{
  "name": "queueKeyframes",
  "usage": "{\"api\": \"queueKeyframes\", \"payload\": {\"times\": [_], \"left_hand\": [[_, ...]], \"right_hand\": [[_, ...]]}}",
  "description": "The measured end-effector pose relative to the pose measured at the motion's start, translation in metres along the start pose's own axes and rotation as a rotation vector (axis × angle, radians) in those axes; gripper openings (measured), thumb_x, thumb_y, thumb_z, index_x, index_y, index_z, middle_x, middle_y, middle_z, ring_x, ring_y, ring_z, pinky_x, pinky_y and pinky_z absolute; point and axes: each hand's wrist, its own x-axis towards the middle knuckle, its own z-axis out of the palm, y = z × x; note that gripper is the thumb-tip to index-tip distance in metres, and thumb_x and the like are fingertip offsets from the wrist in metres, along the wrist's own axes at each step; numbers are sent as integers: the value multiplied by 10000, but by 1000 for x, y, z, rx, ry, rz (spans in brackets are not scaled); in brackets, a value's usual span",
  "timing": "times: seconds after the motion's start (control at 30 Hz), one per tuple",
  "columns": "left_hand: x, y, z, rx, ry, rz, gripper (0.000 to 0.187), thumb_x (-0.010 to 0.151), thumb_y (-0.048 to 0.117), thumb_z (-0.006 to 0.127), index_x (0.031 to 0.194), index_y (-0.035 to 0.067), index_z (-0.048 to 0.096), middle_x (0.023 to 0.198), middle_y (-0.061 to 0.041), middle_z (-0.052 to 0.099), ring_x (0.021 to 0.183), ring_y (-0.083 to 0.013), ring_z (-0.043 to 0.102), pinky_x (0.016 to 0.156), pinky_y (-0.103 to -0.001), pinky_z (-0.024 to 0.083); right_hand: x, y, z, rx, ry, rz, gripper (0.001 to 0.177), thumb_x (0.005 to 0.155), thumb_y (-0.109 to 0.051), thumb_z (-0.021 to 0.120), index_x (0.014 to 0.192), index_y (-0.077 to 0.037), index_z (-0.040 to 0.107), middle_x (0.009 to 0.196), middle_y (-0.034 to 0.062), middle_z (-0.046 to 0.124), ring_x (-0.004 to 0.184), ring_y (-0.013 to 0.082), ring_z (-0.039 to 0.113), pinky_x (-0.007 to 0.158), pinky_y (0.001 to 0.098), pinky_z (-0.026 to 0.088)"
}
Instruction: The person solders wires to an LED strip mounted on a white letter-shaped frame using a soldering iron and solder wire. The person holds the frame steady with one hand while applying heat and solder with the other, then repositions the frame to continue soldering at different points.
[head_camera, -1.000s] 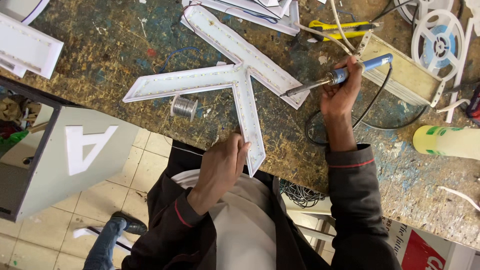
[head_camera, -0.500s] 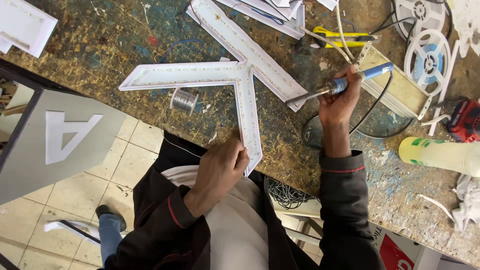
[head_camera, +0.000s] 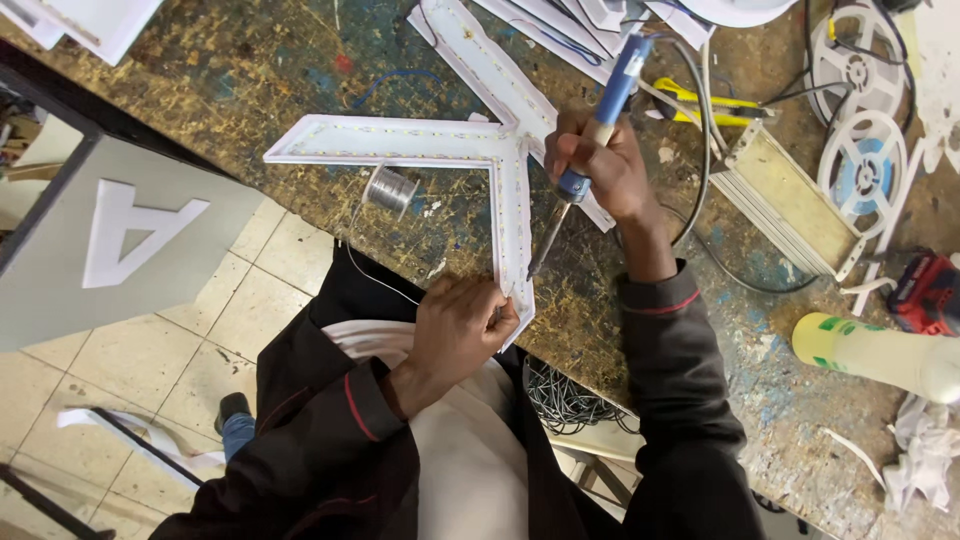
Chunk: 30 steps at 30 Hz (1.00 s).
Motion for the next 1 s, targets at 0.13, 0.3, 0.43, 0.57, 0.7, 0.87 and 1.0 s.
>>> {"api": "queueKeyframes", "payload": {"times": [0.13, 0.3, 0.43, 0.57, 0.7, 0.87, 1.0], "left_hand": [[-3, 8, -1, 58, -40, -1, 221, 852, 131, 820, 878, 214, 618, 639, 27, 620, 642, -210, 725, 709, -368, 606], [-6, 14, -1, 29, -297, -150, 246, 978, 117, 787, 1044, 185, 561, 815, 19, 635, 615, -215, 603, 566, -398, 484], [-10, 13, -3, 136, -364, -145, 265, 1016, 86, 721, 1130, 144, 488, 722, -26, 563, 571, -263, 576, 459, -416, 431], [-13, 4, -10, 75, -440, -51, 140, 1052, 72, 634, 1089, 122, 509, 685, -6, 475, 550, -215, 481, 448, -401, 332], [-9, -2, -16, 38, -497, -25, 275, 1000, 89, 688, 1250, 87, 572, 672, -5, 586, 562, -228, 571, 478, -425, 418], [-5, 9, -17, 41, -455, -81, 212, 1052, 142, 709, 1095, 129, 502, 691, -19, 568, 582, -242, 585, 507, -417, 441], [10, 15, -40, -3, -470, -67, 404, 976, 406, 841, 958, 161, 521, 692, -23, 607, 616, -269, 626, 576, -456, 463]], "right_hand": [[0, 18, 4, -35, -12, 19, 319, 1028, -103, 698, 742, 36, 676, 616, 124, 547, 492, 190, 530, 497, 320, 428], [3, -10, -41, 84, 131, 23, 322, 1087, -384, 794, 858, -214, 645, 719, -77, 649, 568, 73, 634, 550, 225, 546], [-5, -38, -61, 45, 366, 1, 396, 1049, -429, 783, 811, -167, 605, 688, -45, 474, 572, 131, 571, 534, 311, 521], [-4, -72, -62, 72, 437, -53, 371, 1068, -412, 759, 868, -143, 601, 764, -33, 468, 606, 153, 495, 574, 349, 485], [-6, -96, -42, -21, 446, -7, 347, 1082, -417, 743, 878, -156, 641, 703, -26, 526, 596, 149, 588, 544, 328, 543], [-5, -53, -38, -74, 162, 134, 237, 1164, -299, 696, 957, -194, 646, 809, -60, 669, 638, 75, 645, 594, 227, 562], [2, -41, -10, -186, 98, 185, 268, 1150, -267, 675, 935, -122, 608, 848, 9, 639, 736, 165, 701, 675, 304, 560]]}}
